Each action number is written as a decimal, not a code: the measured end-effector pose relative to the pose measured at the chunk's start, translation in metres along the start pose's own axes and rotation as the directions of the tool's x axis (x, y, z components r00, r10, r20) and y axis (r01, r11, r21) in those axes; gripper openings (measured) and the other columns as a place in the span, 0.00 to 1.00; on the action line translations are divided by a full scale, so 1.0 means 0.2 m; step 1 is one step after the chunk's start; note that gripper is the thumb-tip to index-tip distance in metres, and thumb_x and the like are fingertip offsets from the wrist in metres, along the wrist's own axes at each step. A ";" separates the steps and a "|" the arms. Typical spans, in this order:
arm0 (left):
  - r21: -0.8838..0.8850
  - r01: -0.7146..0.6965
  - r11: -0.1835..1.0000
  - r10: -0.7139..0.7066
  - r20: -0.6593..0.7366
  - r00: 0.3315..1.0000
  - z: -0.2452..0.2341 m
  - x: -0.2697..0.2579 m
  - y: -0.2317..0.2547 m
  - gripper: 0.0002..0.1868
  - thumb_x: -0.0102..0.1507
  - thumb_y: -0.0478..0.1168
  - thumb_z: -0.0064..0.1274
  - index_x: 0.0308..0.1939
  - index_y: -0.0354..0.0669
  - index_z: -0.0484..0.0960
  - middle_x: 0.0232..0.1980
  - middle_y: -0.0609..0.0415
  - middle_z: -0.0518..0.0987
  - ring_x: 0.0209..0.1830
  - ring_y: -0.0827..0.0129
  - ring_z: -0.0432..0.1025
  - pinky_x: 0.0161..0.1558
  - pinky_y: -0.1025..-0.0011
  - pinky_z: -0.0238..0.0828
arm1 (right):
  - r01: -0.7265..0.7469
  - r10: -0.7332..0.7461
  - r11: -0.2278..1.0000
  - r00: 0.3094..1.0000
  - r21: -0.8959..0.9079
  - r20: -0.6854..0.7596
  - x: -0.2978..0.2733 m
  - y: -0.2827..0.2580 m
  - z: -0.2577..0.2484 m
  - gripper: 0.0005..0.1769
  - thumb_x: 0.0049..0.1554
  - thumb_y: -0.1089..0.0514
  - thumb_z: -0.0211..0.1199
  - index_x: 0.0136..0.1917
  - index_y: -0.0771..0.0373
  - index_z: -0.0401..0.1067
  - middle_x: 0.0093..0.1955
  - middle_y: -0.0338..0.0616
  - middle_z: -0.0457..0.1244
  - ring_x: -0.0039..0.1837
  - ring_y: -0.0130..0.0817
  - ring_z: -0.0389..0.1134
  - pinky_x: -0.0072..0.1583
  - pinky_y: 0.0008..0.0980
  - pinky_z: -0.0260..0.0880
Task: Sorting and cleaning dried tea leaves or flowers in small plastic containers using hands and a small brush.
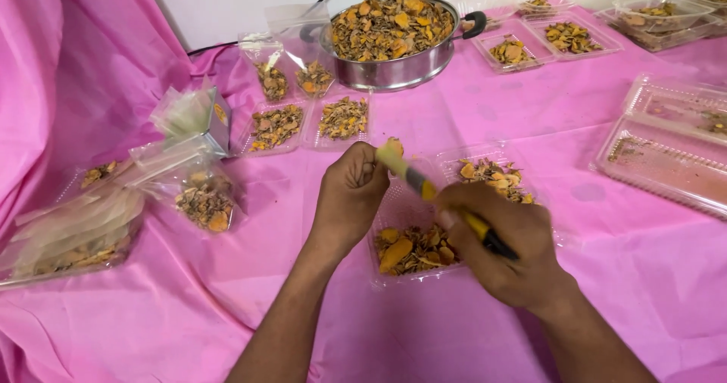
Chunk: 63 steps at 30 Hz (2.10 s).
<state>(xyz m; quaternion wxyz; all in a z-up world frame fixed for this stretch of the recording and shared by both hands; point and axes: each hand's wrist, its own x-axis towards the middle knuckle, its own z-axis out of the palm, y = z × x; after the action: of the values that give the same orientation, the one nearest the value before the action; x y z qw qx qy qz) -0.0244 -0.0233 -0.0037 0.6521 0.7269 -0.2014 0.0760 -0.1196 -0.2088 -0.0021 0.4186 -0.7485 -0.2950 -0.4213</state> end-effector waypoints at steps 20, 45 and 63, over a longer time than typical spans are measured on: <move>0.057 0.000 0.998 0.000 -0.007 1.000 -0.01 0.01 -0.10 0.15 0.68 0.29 0.45 0.28 0.50 0.67 0.25 0.67 0.58 0.26 0.80 0.50 0.28 0.77 0.47 | -0.206 0.206 0.978 0.972 -0.010 0.112 0.03 -0.03 -0.03 0.06 0.61 0.64 0.56 0.45 0.65 0.73 0.28 0.36 0.62 0.27 0.24 0.56 0.31 0.22 0.55; 0.015 0.075 0.997 -0.075 -0.017 0.997 -0.02 0.02 -0.11 0.15 0.70 0.34 0.50 0.28 0.49 0.70 0.28 0.64 0.65 0.30 0.77 0.56 0.32 0.77 0.53 | -0.218 0.215 0.975 0.974 0.042 0.066 0.02 -0.04 0.00 0.05 0.59 0.63 0.59 0.44 0.60 0.76 0.32 0.33 0.67 0.28 0.20 0.60 0.31 0.20 0.59; -0.003 0.073 0.997 -0.073 -0.019 0.997 -0.02 0.02 -0.13 0.16 0.70 0.33 0.50 0.28 0.50 0.68 0.26 0.66 0.61 0.28 0.79 0.53 0.30 0.76 0.49 | -0.167 0.167 0.986 0.986 0.003 -0.014 0.01 0.00 -0.01 0.06 0.58 0.65 0.56 0.41 0.63 0.71 0.25 0.33 0.61 0.23 0.22 0.53 0.27 0.23 0.52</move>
<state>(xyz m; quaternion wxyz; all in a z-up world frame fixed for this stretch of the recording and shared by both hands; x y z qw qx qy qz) -0.0093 -0.0179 -0.0249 0.6572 0.7322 -0.1685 0.0592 -0.1183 -0.2099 0.0007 0.4553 -0.7672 -0.2285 -0.3898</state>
